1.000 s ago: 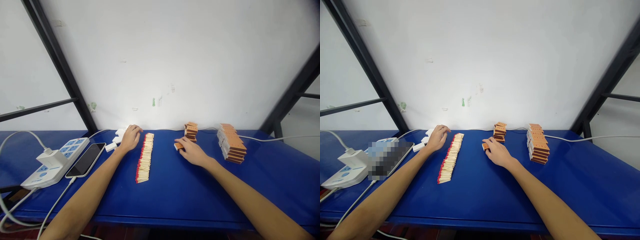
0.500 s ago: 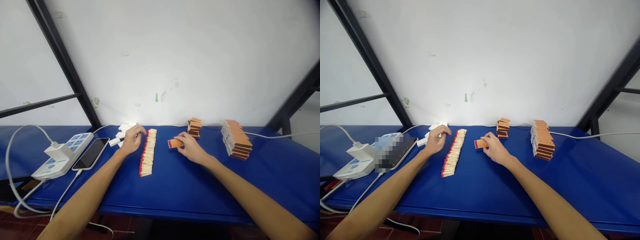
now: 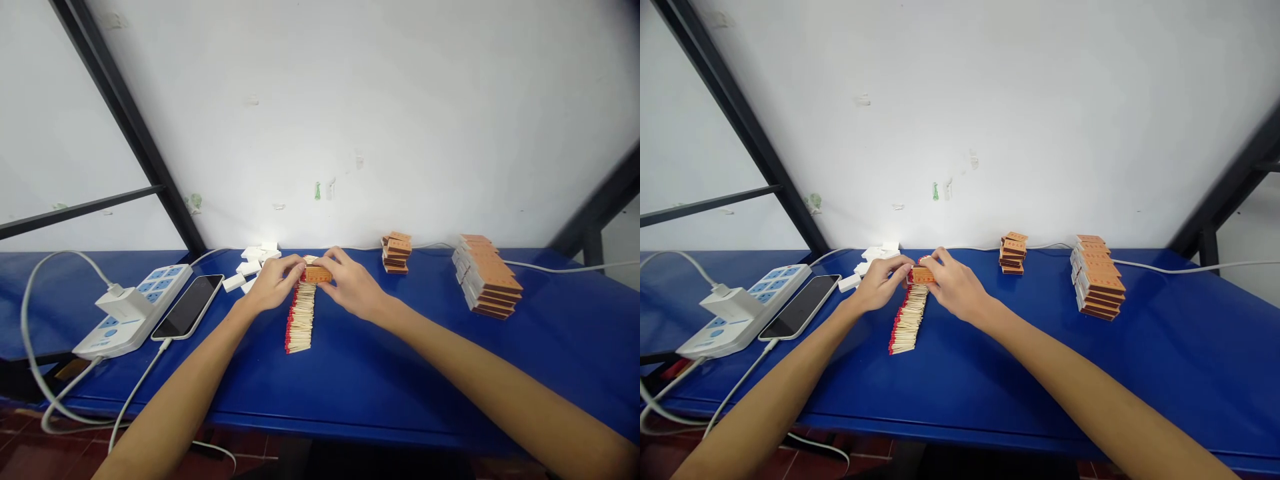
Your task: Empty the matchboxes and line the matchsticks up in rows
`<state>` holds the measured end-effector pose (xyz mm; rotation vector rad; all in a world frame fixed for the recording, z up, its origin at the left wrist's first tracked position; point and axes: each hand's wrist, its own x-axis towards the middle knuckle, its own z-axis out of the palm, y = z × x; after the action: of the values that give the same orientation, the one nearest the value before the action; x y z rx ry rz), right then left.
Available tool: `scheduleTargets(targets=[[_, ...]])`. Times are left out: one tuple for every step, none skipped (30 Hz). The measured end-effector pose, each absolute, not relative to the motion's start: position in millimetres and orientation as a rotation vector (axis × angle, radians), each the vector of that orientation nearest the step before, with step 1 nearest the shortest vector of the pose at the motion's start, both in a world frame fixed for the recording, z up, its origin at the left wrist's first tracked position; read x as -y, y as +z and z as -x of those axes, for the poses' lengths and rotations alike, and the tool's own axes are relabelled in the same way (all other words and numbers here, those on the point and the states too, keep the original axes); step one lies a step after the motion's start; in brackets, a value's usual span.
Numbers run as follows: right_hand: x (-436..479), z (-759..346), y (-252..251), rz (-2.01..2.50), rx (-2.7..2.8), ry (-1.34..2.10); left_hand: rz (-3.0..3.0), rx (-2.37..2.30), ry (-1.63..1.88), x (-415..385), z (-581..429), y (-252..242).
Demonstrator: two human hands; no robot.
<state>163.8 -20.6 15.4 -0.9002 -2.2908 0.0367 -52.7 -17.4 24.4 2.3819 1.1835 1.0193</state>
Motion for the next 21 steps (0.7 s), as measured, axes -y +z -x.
scheduleTargets(targets=[[20,-160,17,0.913,2.314,-0.021,-2.343,-1.166,0.991,17,56,26],[20,-156,17,0.928,2.330,-0.081,-2.301,-1.134,0.958,16,59,28],[19,-154,18,0.945,2.335,-0.133,-2.254,-1.095,0.928,15,62,30],[18,-152,19,0.966,2.328,-0.163,-2.207,-1.054,0.904,15,66,33],[17,-151,19,0.988,2.312,-0.154,-2.166,-1.021,0.890,15,68,35],[17,-151,20,1.004,2.294,-0.092,-2.135,-1.001,0.884,15,71,37],[17,-152,20,1.008,2.276,0.025,-2.113,-0.993,0.884,15,73,40],[17,-153,19,0.997,2.258,0.185,-2.100,-0.992,0.887,16,75,42],[18,-154,18,0.973,2.237,0.365,-2.092,-0.995,0.892,17,76,43],[19,-155,17,0.944,2.207,0.539,-2.091,-1.003,0.893,17,77,45],[21,-156,15,0.920,2.170,0.687,-2.094,-1.014,0.892,18,77,46],[23,-157,12,0.902,2.128,0.797,-2.102,-1.024,0.882,19,78,46],[25,-158,9,0.890,2.088,0.862,-2.114,-1.033,0.864,19,78,46],[26,-158,6,0.878,2.057,0.886,-2.132,-1.043,0.834,19,79,45],[26,-159,3,0.868,2.040,0.874,-2.155,-1.054,0.796,19,80,44],[27,-159,1,0.856,2.038,0.840,-2.182,-1.068,0.753,18,81,43],[26,-159,-1,0.843,2.048,0.793,-2.211,-1.085,0.708,17,82,42],[26,-159,-2,0.832,2.066,0.744,-2.239,-1.105,0.664,17,83,42],[25,-160,-3,0.823,2.088,0.704,-2.263,-1.126,0.623,16,84,41],[24,-160,-4,0.818,2.111,0.681,-2.281,-1.145,0.587,16,85,41],[24,-161,-5,0.817,2.126,0.676,-2.294,-1.160,0.556,15,86,41]])
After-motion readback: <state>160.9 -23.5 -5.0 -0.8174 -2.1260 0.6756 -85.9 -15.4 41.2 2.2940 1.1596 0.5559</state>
